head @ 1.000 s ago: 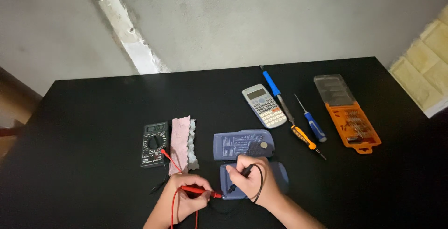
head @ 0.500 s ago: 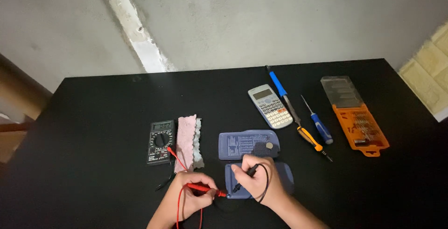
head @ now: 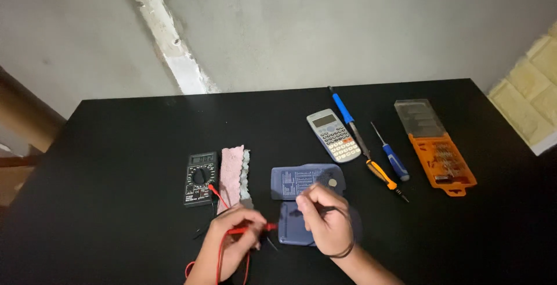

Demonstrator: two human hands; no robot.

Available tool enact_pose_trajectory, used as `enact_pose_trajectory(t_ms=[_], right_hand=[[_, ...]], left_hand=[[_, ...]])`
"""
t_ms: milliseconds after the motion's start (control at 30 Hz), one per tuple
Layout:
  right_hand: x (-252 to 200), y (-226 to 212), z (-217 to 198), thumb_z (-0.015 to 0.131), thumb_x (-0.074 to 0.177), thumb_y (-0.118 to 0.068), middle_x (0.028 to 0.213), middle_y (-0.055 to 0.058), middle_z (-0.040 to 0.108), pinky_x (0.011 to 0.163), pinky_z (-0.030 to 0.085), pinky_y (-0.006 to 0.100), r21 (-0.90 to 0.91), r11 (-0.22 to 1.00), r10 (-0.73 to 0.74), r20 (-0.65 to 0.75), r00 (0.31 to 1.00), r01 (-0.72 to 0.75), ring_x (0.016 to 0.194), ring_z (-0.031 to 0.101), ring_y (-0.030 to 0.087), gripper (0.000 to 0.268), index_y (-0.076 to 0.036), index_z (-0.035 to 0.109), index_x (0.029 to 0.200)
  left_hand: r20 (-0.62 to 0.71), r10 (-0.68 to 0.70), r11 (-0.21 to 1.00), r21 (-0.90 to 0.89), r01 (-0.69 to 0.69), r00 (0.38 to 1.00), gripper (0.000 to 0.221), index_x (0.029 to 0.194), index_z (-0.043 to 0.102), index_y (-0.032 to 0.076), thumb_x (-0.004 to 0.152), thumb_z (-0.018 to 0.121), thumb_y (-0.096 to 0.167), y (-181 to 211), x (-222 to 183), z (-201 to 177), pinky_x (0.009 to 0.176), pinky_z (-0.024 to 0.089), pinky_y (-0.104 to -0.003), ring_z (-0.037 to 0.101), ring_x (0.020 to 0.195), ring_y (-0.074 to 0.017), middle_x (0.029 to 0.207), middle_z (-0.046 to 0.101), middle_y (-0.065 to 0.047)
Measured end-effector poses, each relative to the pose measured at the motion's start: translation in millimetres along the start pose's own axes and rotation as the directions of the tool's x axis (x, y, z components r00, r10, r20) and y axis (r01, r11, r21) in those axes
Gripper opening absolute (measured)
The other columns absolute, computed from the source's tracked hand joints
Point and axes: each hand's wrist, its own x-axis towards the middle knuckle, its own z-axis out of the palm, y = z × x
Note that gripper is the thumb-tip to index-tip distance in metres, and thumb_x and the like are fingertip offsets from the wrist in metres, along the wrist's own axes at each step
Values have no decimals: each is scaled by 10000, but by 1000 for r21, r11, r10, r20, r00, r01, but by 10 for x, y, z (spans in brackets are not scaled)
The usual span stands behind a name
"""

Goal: Repairing a scientific calculator by unscrewing the casing, testing internal components with a multimeter, and cleaning parts.

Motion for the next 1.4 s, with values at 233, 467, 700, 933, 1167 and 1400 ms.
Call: enact_pose_trajectory(t_ms=[233,467,700,933,1167,1400], right_hand=[[4,-400,311,808,811,-87,680,-1,587,478,421,265,-188,968,-150,87,985,165,537,519,120,159,-73,650,830],[6,-706,716,747,801,63,1010,57,709,675,579,324,-229,880,-338,313,888,416,791,713,204,307,-68,700,1075],[-45,-649,960,630,856,22,1196,106,700,908,524,357,-229,829,-350,498,793,509,997,627,264,230,23,725,1065],[160,-596,462,635,893,-101,1283,113,680,907,541,369,-379,905,43,535,844,194,1087,658,237,399,-49,660,1288],[568,-289,-636,647,955,-150,1076,77,794,635,659,243,-792,425,580,-133,803,-438,767,791,161,308,-138,710,1255],[550,-91,-809,705,911,-216,1035,61,817,747,627,282,-759,410,614,-181,768,-506,810,790,178,300,-118,767,1189]], left_hand=[[-483,-233,950,-300,91,844,358,964,826,-86,1023,576,162,123,-228,85,406,364,-297,474,413,-183,512,558,-123],[-232,-391,565,-824,33,891,661,1469,493,-202,834,319,-273,-257,-473,-275,1028,463,-588,605,1189,-513,1324,624,-482],[-419,-399,796,-601,80,816,510,1388,595,-155,881,556,-189,-408,-608,-427,940,597,-502,721,1087,-429,1241,730,-393],[-633,-303,847,164,506,713,656,1482,533,61,854,690,-50,-381,-583,-856,807,668,-460,792,896,-359,1149,764,-259],[-637,117,438,722,536,762,848,1553,472,47,780,764,238,-1247,-560,-1094,900,580,-404,754,786,-342,1012,729,-203],[-778,84,293,617,730,623,742,1502,564,316,821,681,587,-1043,-430,-944,1016,460,-541,571,1259,-384,1384,602,-143]])
